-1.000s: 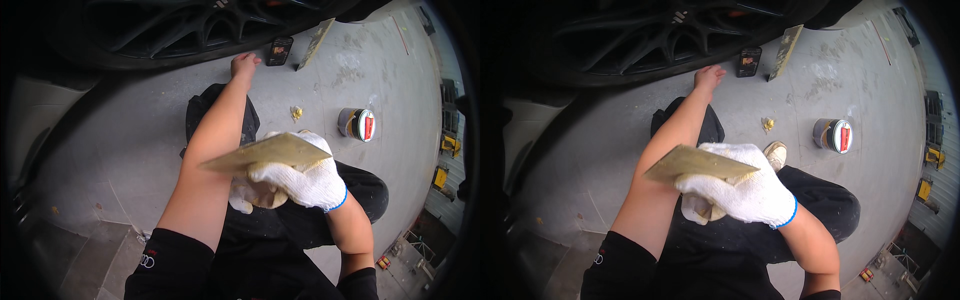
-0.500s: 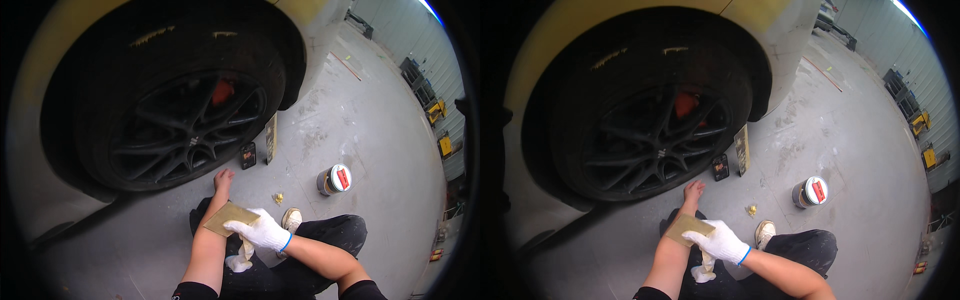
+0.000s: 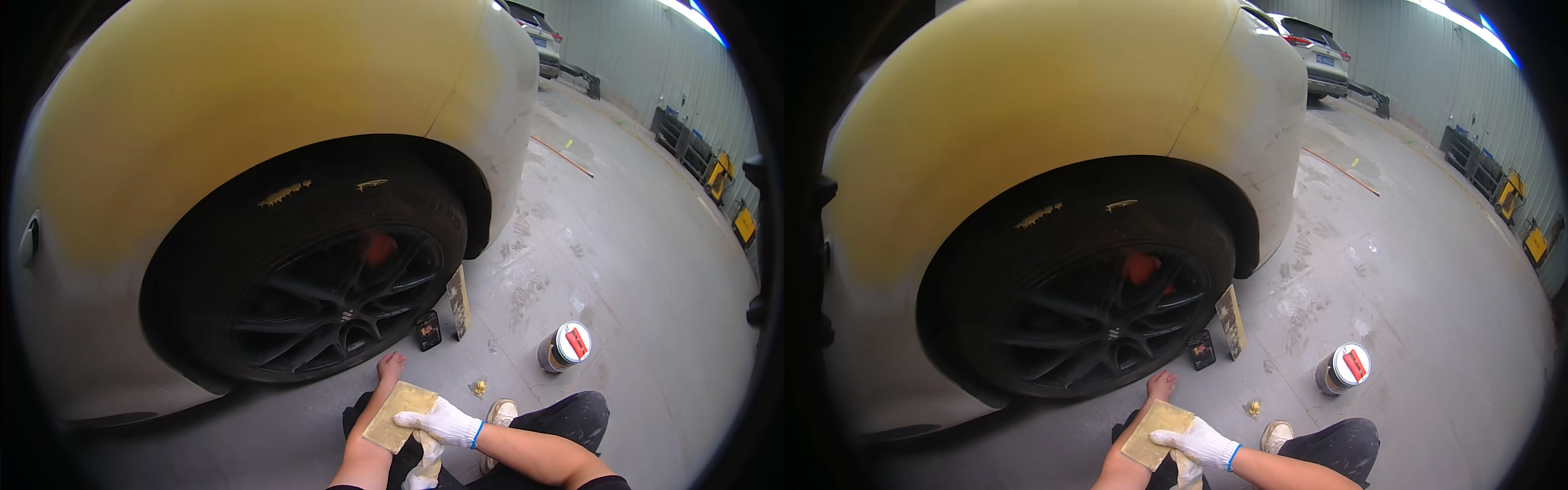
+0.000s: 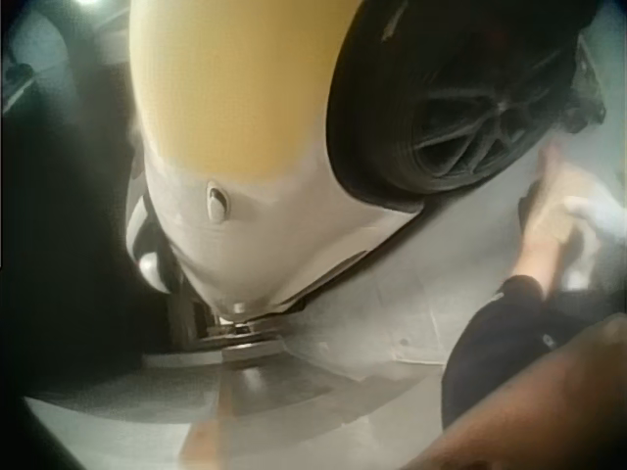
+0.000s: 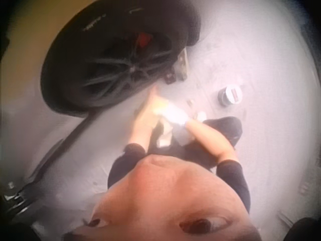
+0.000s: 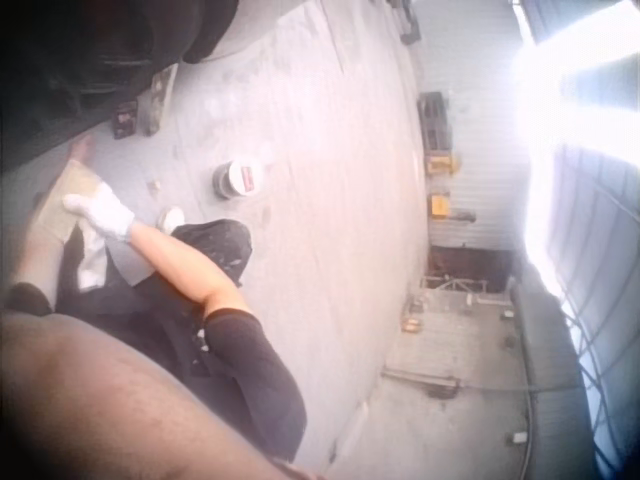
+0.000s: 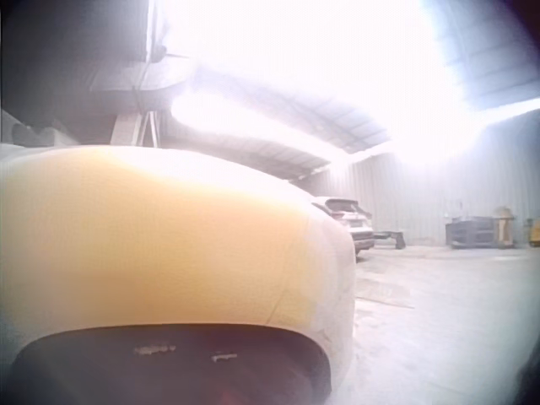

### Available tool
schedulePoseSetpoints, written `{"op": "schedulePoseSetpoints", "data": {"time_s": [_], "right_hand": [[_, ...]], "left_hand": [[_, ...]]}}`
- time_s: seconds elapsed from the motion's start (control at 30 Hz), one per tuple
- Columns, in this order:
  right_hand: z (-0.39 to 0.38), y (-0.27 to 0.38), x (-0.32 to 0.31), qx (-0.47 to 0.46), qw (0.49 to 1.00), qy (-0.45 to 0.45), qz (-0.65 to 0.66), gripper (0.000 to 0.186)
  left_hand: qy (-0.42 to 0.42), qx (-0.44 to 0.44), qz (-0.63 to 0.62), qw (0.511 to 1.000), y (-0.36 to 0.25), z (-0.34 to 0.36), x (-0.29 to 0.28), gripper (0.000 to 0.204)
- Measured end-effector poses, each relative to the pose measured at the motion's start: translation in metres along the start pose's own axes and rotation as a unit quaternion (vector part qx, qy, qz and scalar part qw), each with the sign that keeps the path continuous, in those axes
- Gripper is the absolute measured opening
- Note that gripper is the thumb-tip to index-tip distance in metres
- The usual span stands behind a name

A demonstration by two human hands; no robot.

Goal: The person kneels beside a car and applies a yellow body filler to the front wheel arch using a putty knife. They scoop filler from a can, mix it with a hardener, and spread it over the surface.

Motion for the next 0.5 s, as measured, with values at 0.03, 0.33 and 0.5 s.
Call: {"op": "schedulePoseSetpoints", "data": {"time_s": [0.03, 0.33, 0.5], "right_hand": [[0.002, -0.001, -0.005, -0.023, 0.999, -0.027, -0.009, 0.046], [-0.052, 0.024, 0.023, -0.110, 0.970, 0.112, -0.188, 0.027], [-0.044, 0.016, -0.019, -0.017, 0.999, -0.028, -0.004, 0.041]], "left_hand": [[0.008, -0.004, 0.002, 1.000, 0.001, 0.003, 0.002, 0.021], [0.003, 0.024, 0.072, 0.997, -0.010, -0.024, 0.011, 0.029], [0.015, 0.115, 0.294, 0.949, -0.029, -0.037, 0.010, 0.020]]}}
Point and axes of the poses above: each hand's wrist, its own z-axis towards the middle knuckle, its own x-axis out of the palm, y = z × x, the point moved 5 cm from there along z, towards the middle knuckle, and after that the axes turned 5 degrees about z, right-handed, at the moved point
